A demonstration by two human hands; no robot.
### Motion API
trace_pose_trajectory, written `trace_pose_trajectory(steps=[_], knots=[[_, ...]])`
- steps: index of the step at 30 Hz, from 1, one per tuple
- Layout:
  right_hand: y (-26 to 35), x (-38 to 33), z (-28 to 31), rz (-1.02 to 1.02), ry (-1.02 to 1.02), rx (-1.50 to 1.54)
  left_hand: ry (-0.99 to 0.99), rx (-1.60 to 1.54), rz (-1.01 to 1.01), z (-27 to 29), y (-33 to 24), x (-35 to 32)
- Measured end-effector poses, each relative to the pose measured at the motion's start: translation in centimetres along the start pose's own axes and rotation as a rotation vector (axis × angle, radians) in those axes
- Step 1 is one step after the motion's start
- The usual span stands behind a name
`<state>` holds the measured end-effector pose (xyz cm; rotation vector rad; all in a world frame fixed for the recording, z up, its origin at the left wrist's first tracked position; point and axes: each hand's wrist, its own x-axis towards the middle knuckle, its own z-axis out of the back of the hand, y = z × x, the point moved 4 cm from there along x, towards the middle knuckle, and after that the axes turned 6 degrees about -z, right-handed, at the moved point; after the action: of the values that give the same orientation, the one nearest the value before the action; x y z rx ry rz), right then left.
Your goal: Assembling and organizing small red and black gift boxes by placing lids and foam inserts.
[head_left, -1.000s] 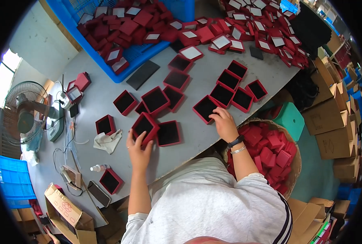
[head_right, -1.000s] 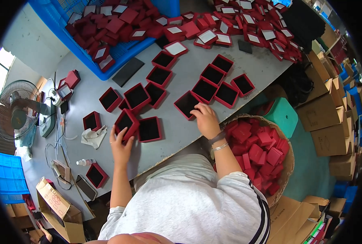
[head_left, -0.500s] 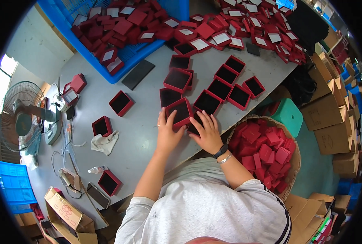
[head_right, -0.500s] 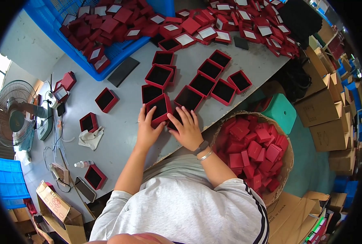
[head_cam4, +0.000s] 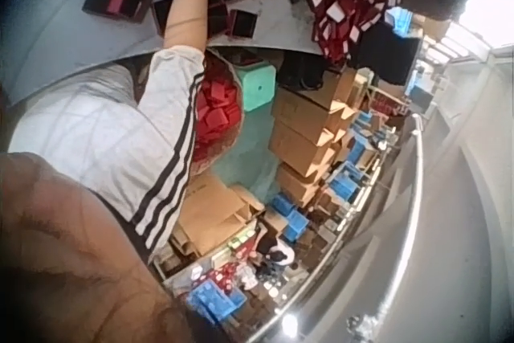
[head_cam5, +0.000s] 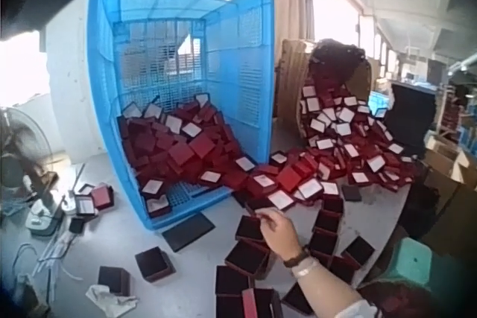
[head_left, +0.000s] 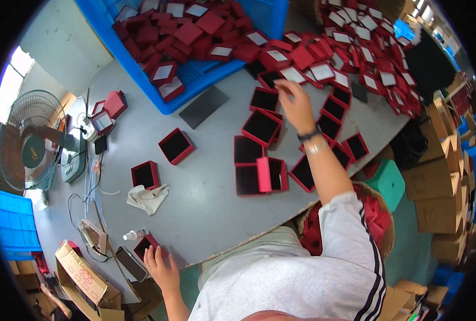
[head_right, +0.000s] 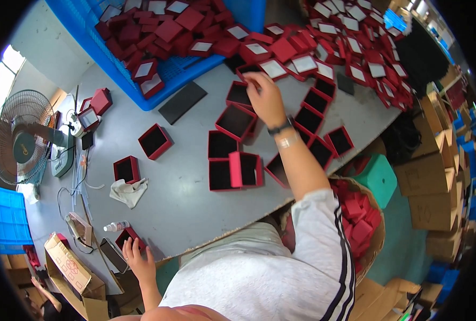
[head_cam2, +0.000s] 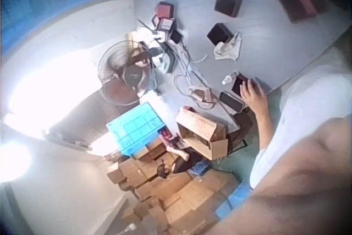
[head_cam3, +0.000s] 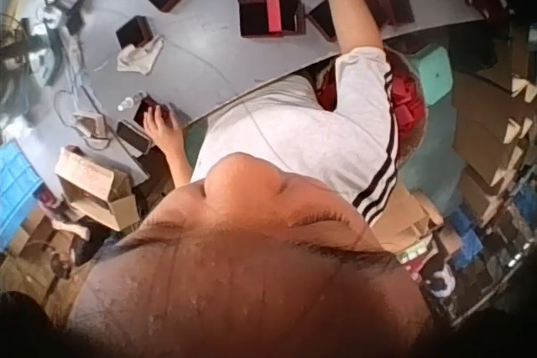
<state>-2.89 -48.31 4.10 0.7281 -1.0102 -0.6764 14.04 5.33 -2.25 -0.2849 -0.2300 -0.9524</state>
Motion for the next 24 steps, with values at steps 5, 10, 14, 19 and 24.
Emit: trace_pose_trajectory(steps=[5, 10, 14, 19, 24], knots=[[-13.0, 12.6, -11.0, -0.296, 0.417, -0.816, 0.082, -0.187, 0.248, -3.9, -0.7, 0.8], [-18.3, 13.6, -15.2, -0.211, 0.178, -1.199, 0.057, -0.270, 0.088, -5.5, -5.2, 5.2], [-19.2, 14.6, -15.0, -0.013, 0.252, -1.254, 0.186, -0.452, -0.234, -7.6, -10.9, 11.6], [-13.4, 14.1, -8.2, 0.023, 0.199, -0.772, 0.212, -0.816, -0.582, -8.9, -15.1, 23.5], [-3.1, 6.6, -1.6, -0.002, 0.099, -0.023, -0.197, -0.434, -0.381, -11.3, -13.5, 41.6]])
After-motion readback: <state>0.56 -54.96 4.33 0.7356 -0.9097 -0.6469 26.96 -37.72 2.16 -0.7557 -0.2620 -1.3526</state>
